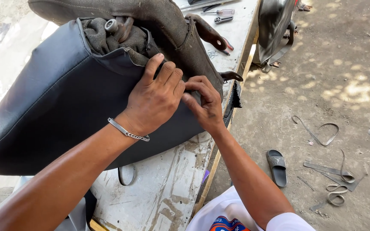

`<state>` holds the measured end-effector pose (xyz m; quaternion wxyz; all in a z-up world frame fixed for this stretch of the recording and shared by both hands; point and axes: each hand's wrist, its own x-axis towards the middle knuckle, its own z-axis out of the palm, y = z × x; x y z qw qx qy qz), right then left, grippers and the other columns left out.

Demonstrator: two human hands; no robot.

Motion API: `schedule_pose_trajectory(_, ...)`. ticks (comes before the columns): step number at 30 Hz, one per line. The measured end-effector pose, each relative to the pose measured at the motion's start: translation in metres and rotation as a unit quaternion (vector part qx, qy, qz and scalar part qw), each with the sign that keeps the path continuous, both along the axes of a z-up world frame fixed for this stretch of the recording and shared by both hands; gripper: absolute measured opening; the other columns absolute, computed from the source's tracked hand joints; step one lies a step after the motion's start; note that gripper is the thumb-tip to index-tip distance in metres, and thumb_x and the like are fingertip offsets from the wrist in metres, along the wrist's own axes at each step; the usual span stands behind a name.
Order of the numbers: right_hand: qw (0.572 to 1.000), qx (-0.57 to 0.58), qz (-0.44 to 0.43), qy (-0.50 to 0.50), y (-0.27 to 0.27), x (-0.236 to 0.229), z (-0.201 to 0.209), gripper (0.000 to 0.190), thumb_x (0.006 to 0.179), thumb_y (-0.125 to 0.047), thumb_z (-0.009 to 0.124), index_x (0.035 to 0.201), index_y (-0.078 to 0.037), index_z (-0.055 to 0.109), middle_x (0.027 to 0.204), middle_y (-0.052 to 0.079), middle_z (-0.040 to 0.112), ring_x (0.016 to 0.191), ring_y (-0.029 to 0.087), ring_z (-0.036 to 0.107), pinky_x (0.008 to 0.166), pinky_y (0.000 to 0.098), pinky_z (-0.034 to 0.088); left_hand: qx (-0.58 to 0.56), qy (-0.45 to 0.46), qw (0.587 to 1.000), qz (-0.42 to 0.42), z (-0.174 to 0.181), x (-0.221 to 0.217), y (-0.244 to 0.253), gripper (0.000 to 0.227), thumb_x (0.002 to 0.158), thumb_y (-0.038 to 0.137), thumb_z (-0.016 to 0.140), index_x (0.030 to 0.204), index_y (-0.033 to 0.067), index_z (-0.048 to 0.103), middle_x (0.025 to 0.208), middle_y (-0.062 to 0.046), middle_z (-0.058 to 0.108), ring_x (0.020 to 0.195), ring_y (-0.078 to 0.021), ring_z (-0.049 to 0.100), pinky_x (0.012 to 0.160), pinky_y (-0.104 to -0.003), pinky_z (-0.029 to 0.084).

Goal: Securing black upholstery fabric to a motorcycle seat frame using pliers and metal clips.

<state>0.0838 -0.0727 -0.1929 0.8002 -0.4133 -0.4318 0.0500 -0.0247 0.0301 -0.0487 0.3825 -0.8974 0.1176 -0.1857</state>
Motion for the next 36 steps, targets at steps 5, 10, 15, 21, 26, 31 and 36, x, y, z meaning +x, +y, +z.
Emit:
schedule_pose_trajectory(5,0.998,0.006,-0.037,0.047,0.014,-0.018,-0.023,0.023,0.107,-0.012,0.085,0.127,-0.003,0.078,0.117,0.013,0.062,0.108,0.022,0.063,0.101,0.0496,0.056,-0.011,0.001,1.0,-0.024,0.0,-0.001,0.003,0.012,0.109,0.005,0.07,0.097,0.0075,0.068,0.102,-0.011,0.059,0.119,-0.0297,0.061,0.132,-0.058,0.029)
schedule_pose_trajectory(10,0.996,0.005,-0.04,0.081,0.017,-0.02,-0.017,0.015,0.107,-0.008,0.084,0.119,0.001,0.081,0.108,0.011,0.06,0.105,0.019,0.06,0.096,0.0463,0.055,-0.036,0.009,0.999,-0.021,0.008,0.001,0.0,0.011,0.108,0.004,0.072,0.098,0.0072,0.07,0.101,-0.011,0.061,0.117,-0.0286,0.061,0.131,-0.055,0.03)
schedule_pose_trajectory(15,0.993,0.015,0.019,0.116,0.014,-0.015,-0.015,0.013,0.106,-0.008,0.085,0.114,0.002,0.081,0.106,0.008,0.06,0.108,0.017,0.059,0.098,0.0458,0.055,-0.059,0.021,0.996,0.062,0.015,0.007,-0.011,0.005,0.102,0.011,0.076,0.102,0.0116,0.071,0.106,-0.006,0.062,0.114,-0.0233,0.058,0.125,-0.043,0.035)
schedule_pose_trajectory(21,0.995,0.01,0.036,0.089,0.014,-0.009,-0.014,0.011,0.111,-0.007,0.079,0.114,0.004,0.078,0.104,0.009,0.059,0.106,0.018,0.055,0.087,0.0462,0.05,-0.073,0.076,0.98,0.167,0.011,0.011,-0.021,0.003,0.093,0.015,0.084,0.092,0.0148,0.082,0.111,-0.001,0.061,0.119,-0.0212,0.048,0.123,-0.046,0.025)
schedule_pose_trajectory(26,0.994,0.002,0.039,0.1,0.014,-0.008,-0.014,0.014,0.108,-0.008,0.082,0.112,0.005,0.078,0.104,0.011,0.06,0.104,0.018,0.057,0.086,0.0461,0.051,0.001,0.03,0.988,0.152,0.018,0.014,-0.028,0.009,0.102,0.009,0.077,0.095,0.0144,0.08,0.109,-0.001,0.058,0.115,-0.0179,0.051,0.121,-0.043,0.029)
schedule_pose_trajectory(31,0.992,-0.017,0.038,0.115,0.005,-0.007,-0.028,0.017,0.107,-0.01,0.085,0.115,0.002,0.078,0.108,0.012,0.062,0.107,0.017,0.06,0.089,0.0454,0.053,-0.061,0.052,0.994,0.073,0.013,0.008,-0.012,0.008,0.098,0.015,0.082,0.092,0.0109,0.079,0.106,-0.004,0.062,0.114,-0.0221,0.052,0.119,-0.048,0.029)
schedule_pose_trajectory(36,0.986,-0.002,0.13,0.106,0.006,0.014,-0.046,0.019,0.108,-0.006,0.081,0.125,0.002,0.082,0.107,0.014,0.065,0.107,0.017,0.063,0.094,0.0391,0.054,-0.04,0.054,0.997,0.041,0.012,0.002,-0.005,0.015,0.105,0.007,0.077,0.09,0.0109,0.073,0.104,-0.001,0.057,0.117,-0.0216,0.052,0.123,-0.05,0.027)
